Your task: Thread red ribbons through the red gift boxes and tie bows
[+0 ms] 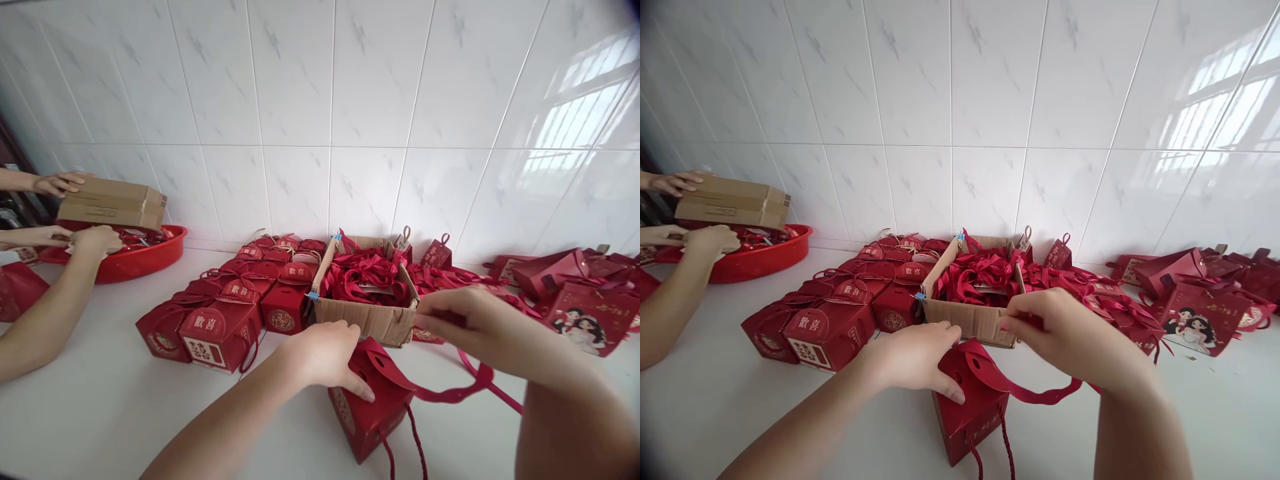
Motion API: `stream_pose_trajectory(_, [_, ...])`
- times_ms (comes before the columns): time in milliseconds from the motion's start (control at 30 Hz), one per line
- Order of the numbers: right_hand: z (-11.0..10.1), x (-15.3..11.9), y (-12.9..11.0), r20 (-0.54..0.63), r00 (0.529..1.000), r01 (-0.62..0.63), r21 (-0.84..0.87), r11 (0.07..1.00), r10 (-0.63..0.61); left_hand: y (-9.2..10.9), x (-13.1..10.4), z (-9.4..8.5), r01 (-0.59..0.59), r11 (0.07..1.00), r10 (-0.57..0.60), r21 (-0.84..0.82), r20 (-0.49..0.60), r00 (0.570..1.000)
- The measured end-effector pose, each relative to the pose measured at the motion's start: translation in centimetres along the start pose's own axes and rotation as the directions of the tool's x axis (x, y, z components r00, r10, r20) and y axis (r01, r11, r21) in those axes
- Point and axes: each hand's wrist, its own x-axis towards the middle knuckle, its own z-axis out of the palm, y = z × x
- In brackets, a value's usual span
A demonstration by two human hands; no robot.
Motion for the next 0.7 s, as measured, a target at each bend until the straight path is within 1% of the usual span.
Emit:
stream_pose_trajectory(100, [1.0,1.2,-0.7,0.161,0.987,0.004,0.011,1.0,-0.005,-0.4,0.2,-0.3,-0.009,1.0,0.009,0.011,0.029,1.0])
stream_pose_trajectory(200, [1.5,1.7,-1.0,0.226,0.974,0.023,0.037,0.999,-0.03,-1.1,0.1,-0.6,-0.026,0.999,0.025,0.023,0.039,0.999])
stream_pose_trajectory(300, [1.7,2.0,-1.2,0.271,0.962,0.028,0.062,0.998,-0.044,-1.5,-0.2,-0.9,-0.072,0.997,0.072,0.038,0.002,0.997])
stream_pose_trajectory(400, [1.8,2.0,-1.3,0.314,0.948,0.026,0.079,0.997,-0.05,-1.4,-0.6,-1.2,-0.176,0.98,0.185,0.098,-0.093,0.978])
stream_pose_trajectory(467, [1.8,1.9,-1.2,0.329,0.943,0.024,0.088,0.996,-0.052,-1.1,-0.8,-1.3,-0.236,0.961,0.26,0.142,-0.18,0.949])
stream_pose_trajectory(533, [1.6,1.7,-0.9,0.325,0.945,0.008,0.096,0.995,-0.039,-0.8,-0.9,-1.3,-0.271,0.951,0.303,0.152,-0.263,0.916])
stream_pose_trajectory(600, [1.5,1.6,-0.7,0.31,0.95,-0.007,0.1,0.995,-0.025,-0.5,-0.7,-1.3,-0.293,0.95,0.312,0.107,-0.332,0.89])
stream_pose_trajectory(633, [1.5,1.5,-0.7,0.301,0.953,-0.009,0.099,0.995,-0.022,-0.4,-0.6,-1.2,-0.297,0.953,0.297,0.056,-0.367,0.881])
stream_pose_trajectory(700, [1.5,1.5,-0.8,0.301,0.953,0.005,0.096,0.995,-0.034,-0.1,-0.4,-1.0,-0.293,0.952,0.227,-0.083,-0.451,0.863])
